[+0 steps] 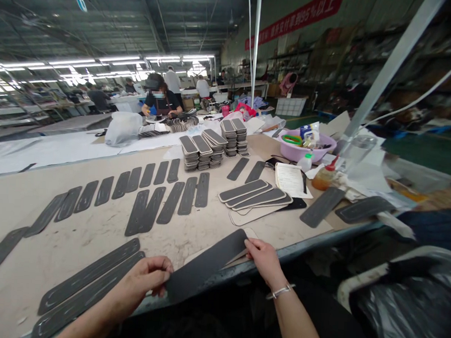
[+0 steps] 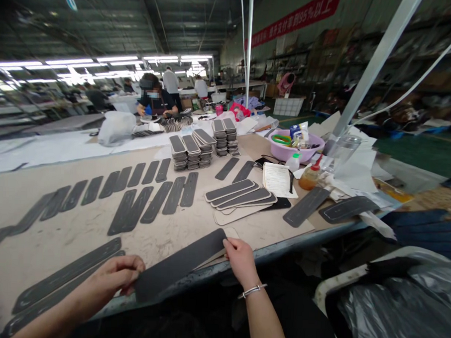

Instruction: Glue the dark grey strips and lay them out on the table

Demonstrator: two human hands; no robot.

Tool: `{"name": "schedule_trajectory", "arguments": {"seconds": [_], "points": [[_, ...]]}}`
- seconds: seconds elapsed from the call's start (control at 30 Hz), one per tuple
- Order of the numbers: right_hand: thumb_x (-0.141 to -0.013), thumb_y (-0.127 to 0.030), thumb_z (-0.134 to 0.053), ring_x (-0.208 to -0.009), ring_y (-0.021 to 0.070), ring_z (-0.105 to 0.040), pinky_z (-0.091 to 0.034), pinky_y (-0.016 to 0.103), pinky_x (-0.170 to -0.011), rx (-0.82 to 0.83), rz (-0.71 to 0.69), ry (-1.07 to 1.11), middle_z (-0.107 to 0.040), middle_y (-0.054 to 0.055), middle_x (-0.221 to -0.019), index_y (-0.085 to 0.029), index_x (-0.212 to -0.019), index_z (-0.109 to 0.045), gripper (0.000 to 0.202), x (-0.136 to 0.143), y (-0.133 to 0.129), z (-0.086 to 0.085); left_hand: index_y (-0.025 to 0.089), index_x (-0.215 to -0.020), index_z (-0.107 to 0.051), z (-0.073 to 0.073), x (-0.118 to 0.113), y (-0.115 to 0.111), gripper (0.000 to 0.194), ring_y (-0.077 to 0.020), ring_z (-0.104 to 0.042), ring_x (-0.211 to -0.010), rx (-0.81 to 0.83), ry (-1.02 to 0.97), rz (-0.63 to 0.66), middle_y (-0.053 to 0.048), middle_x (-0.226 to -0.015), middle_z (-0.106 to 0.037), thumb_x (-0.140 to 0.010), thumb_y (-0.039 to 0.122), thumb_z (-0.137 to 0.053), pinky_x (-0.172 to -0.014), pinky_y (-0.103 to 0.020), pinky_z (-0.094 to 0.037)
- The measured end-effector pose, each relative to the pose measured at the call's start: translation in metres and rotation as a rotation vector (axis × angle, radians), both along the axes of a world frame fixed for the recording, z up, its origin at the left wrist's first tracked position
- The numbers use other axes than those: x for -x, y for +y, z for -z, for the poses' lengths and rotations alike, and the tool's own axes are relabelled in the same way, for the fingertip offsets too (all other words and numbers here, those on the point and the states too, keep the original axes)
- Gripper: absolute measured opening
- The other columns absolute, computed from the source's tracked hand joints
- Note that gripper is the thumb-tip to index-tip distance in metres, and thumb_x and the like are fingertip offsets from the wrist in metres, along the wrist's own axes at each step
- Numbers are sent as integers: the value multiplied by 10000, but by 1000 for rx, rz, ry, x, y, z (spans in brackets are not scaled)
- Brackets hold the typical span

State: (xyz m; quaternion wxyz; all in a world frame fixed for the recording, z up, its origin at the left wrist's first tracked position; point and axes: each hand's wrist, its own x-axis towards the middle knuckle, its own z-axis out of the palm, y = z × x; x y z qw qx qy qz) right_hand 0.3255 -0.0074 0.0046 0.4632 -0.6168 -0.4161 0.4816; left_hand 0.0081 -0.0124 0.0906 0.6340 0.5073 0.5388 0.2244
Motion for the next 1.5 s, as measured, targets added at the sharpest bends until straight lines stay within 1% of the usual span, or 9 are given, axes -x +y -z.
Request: {"name": "schedule_trajectory", "arguments": {"seconds": [0.1,0.23,0.5,0.7,1.0,1.23,1.33,1.43,1.5], "points": [[-724,-507,-591,-588,212,-586,-475,350,-652,-20,69,-208,-630,9,-604,-198,-855,-721,360,-14,4,2,139,-727,-570,20,-6,16,242,-74,-389,-426,58,40,-73,55,-445,-452,-635,352,-639,-438,-182,-241],[-719,-463,-568,-728,241,-629,-456,374,-773,-24,140,-410,-677,35,-707,-191,-907,-696,354,-22,9,7,146,-698,-549,41,-18,33,282,-64,-389,-393,125,86,-115,59,-468,-475,-564,375,-643,-397,-178,-167],[-767,-422,-547,-717,213,-631,-418,332,-711,32,145,-616,-668,13,-695,-225,-792,-613,209,-25,14,15,147,-661,-545,64,-28,42,316,-70,-444,-378,138,196,-68,28,-510,-552,-550,431,-629,-373,-175,-200],[-760,-460,-531,-675,194,-612,-396,314,-663,65,109,-669,-649,-15,-664,-241,-767,-581,225,-24,14,13,150,-654,-542,65,-26,41,323,-88,-492,-404,89,217,-36,32,-493,-549,-601,445,-664,-398,-180,-283],[-705,-559,-510,-673,228,-609,-395,337,-643,84,110,-710,-643,2,-657,-247,-770,-581,327,-25,16,17,148,-718,-572,77,-28,41,137,-79,-469,-348,1,437,17,64,-436,-505,-708,266,-641,-379,-168,-309],[-691,-615,-498,-666,237,-611,-402,352,-643,64,116,-732,-646,6,-652,-252,-762,-587,381,-28,16,23,152,-714,-574,73,-30,39,72,-94,-488,-360,-24,496,33,61,-437,-501,-734,213,-606,-367,-172,-303],[-691,-606,-497,-671,236,-608,-400,349,-651,68,112,-732,-643,4,-652,-251,-767,-585,373,-28,16,22,163,-790,-541,72,-31,38,106,-87,-487,-364,-49,484,18,78,-479,-514,-723,192,-618,-384,-174,-312],[-682,-600,-499,-679,235,-602,-399,342,-653,80,123,-738,-638,0,-654,-255,-769,-582,365,-26,16,21,188,-865,-485,70,-30,35,187,-103,-495,-372,-117,499,28,93,-487,-513,-733,197,-616,-411,-191,-327],[-675,-598,-502,-694,236,-603,-400,338,-657,85,126,-738,-639,0,-660,-257,-770,-581,363,-26,16,20,199,-834,-468,69,-29,33,137,-116,-520,-407,-190,543,62,79,-496,-525,-771,222,-587,-453,-207,-349]]}}
